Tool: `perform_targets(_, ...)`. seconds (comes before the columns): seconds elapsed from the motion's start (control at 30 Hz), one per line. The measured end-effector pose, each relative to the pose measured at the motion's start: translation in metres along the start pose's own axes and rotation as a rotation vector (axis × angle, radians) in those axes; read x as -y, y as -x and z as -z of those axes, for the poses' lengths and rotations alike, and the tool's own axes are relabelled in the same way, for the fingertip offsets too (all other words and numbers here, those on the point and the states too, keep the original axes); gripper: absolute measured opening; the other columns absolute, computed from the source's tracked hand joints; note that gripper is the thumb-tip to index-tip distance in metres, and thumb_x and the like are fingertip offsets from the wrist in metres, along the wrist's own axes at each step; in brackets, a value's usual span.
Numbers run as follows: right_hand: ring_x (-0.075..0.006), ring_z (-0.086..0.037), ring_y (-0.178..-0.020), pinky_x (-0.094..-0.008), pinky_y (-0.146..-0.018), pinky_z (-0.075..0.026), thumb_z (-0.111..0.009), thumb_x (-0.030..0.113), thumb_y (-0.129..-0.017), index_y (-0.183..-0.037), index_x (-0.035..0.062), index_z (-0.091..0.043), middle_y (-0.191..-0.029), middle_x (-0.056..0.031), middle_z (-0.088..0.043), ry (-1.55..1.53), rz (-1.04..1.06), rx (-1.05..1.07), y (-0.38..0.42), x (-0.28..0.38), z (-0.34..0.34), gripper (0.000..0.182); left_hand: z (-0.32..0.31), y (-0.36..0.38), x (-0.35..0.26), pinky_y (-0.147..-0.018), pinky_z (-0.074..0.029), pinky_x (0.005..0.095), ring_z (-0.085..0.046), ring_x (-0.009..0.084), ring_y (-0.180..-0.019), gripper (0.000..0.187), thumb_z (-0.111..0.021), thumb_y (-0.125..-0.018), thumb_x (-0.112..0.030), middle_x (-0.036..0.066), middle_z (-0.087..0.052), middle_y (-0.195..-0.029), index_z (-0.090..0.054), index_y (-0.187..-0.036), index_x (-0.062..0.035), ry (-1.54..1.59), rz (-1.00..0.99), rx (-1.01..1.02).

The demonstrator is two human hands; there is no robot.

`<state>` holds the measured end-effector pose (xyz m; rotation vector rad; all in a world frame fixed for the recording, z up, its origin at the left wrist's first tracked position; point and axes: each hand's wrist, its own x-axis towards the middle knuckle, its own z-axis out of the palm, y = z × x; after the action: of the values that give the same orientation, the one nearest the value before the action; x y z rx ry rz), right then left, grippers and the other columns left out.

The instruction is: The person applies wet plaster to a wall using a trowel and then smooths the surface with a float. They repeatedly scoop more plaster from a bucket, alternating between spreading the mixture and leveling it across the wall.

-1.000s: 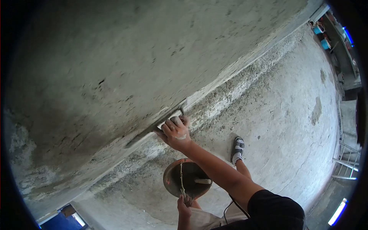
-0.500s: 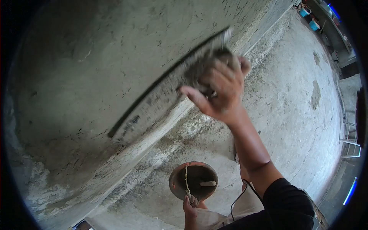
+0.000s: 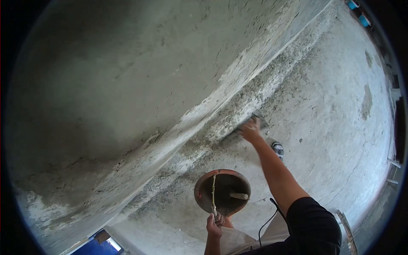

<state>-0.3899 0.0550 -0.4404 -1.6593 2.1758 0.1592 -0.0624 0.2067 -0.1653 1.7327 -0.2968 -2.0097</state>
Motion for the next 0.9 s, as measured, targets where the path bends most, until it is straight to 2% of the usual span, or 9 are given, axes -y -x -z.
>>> perform_targets(0.03,-0.0269,-0.047,-0.116,-0.0588,-0.105,-0.015,-0.051,0.056,-0.085,-0.1,0.0107,-0.067,-0.107,-0.0095,-0.062,-0.029,-0.125,0.245,0.021,-0.014,-0.005,0.05,-0.003,-0.001,0.001,-0.049,-0.022,0.0274,-0.025,0.0095,-0.047,0.04,-0.039,-0.092,-0.045,-0.004,-0.028,-0.057,-0.041,-0.074,-0.0099,0.021,-0.005,-0.019)
perform_targets(0.07,-0.0278,-0.042,-0.124,-0.0583,-0.107,-0.011,-0.05,0.059,-0.085,-0.109,0.0071,-0.064,-0.122,-0.0122,-0.056,-0.09,-0.159,0.104,0.048,-0.034,-0.037,0.059,0.0,-0.006,0.006,-0.049,-0.022,0.0274,-0.025,0.0095,-0.047,0.04,-0.039,-0.092,-0.045,-0.004,-0.028,-0.057,-0.041,-0.074,-0.0099,0.019,-0.003,-0.037)
perform_targets(0.1,-0.0321,-0.027,-0.136,-0.06,-0.109,-0.007,-0.053,0.054,-0.084,-0.133,0.0097,-0.045,-0.141,-0.0109,-0.043,-0.085,-0.23,0.637,0.053,-0.052,-0.035,0.066,0.007,-0.01,0.014,-0.05,-0.022,0.0271,-0.025,0.0094,-0.047,0.039,-0.039,-0.092,-0.045,-0.004,-0.029,-0.058,-0.042,-0.076,-0.0096,0.025,-0.015,0.021)
perform_targets(0.13,-0.0321,-0.027,-0.136,-0.06,-0.109,-0.007,-0.053,0.054,-0.084,-0.133,0.0097,-0.045,-0.141,-0.0109,-0.043,-0.093,-0.244,0.675,0.071,-0.063,-0.052,0.066,0.014,-0.011,0.021,-0.05,-0.023,0.0269,-0.026,0.0093,-0.047,0.039,-0.04,-0.092,-0.045,-0.004,-0.03,-0.059,-0.043,-0.077,-0.0093,0.025,-0.009,0.084)
perform_targets(0.4,-0.0339,-0.049,-0.116,-0.0488,-0.101,-0.031,-0.067,0.023,-0.077,-0.123,0.0042,-0.046,-0.124,-0.0176,-0.054,-0.241,-0.394,0.388,0.12,-0.154,-0.126,0.054,-0.014,-0.029,0.035,-0.05,-0.025,0.0272,-0.027,0.0089,-0.048,0.033,-0.038,-0.095,-0.039,-0.002,-0.037,-0.067,-0.042,-0.08,-0.0095,-0.035,-0.022,0.084)
perform_targets(0.53,-0.0361,-0.051,-0.114,-0.0434,-0.093,-0.041,-0.061,0.033,-0.084,-0.119,0.0055,-0.053,-0.121,-0.0174,-0.056,-0.405,-0.442,0.249,0.099,-0.184,-0.137,0.046,-0.024,-0.042,0.05,-0.05,-0.024,0.0273,-0.024,0.0092,-0.046,0.04,-0.04,-0.093,-0.047,-0.003,-0.028,-0.058,-0.041,-0.076,-0.01,-0.071,0.029,0.03)
perform_targets(0.73,-0.0337,-0.064,-0.074,-0.0419,-0.066,-0.051,-0.061,0.035,-0.085,-0.093,0.0025,-0.063,-0.085,-0.0165,-0.065,-0.859,-0.954,0.132,0.036,-0.214,-0.213,0.033,-0.041,-0.061,0.076,-0.048,-0.024,0.028,-0.024,0.0097,-0.046,0.042,-0.043,-0.09,-0.05,-0.003,-0.029,-0.06,-0.042,-0.077,-0.0098,-0.071,0.048,-0.016)
perform_targets(0.8,-0.0261,-0.062,-0.067,-0.0397,-0.063,-0.051,-0.06,0.031,-0.087,-0.095,0.003,-0.063,-0.081,-0.0111,-0.064,-1.709,-1.118,-0.046,0.011,-0.22,-0.275,0.029,-0.045,-0.067,0.088,-0.048,-0.024,0.028,-0.026,0.01,-0.047,0.042,-0.043,-0.09,-0.05,-0.002,-0.031,-0.063,-0.044,-0.081,-0.0091,-0.042,0.035,-0.121)
perform_targets(0.9,-0.0224,-0.061,-0.071,-0.0409,-0.065,-0.05,-0.054,0.023,-0.088,-0.098,0.0083,-0.062,-0.084,-0.0058,-0.062,-1.836,-1.257,-0.1,-0.017,-0.226,-0.287,0.02,-0.017,-0.08,0.112,-0.049,-0.025,0.0276,-0.027,0.0097,-0.048,0.041,-0.042,-0.09,-0.049,-0.002,-0.033,-0.065,-0.045,-0.084,-0.0085,0.101,-0.006,0.026)
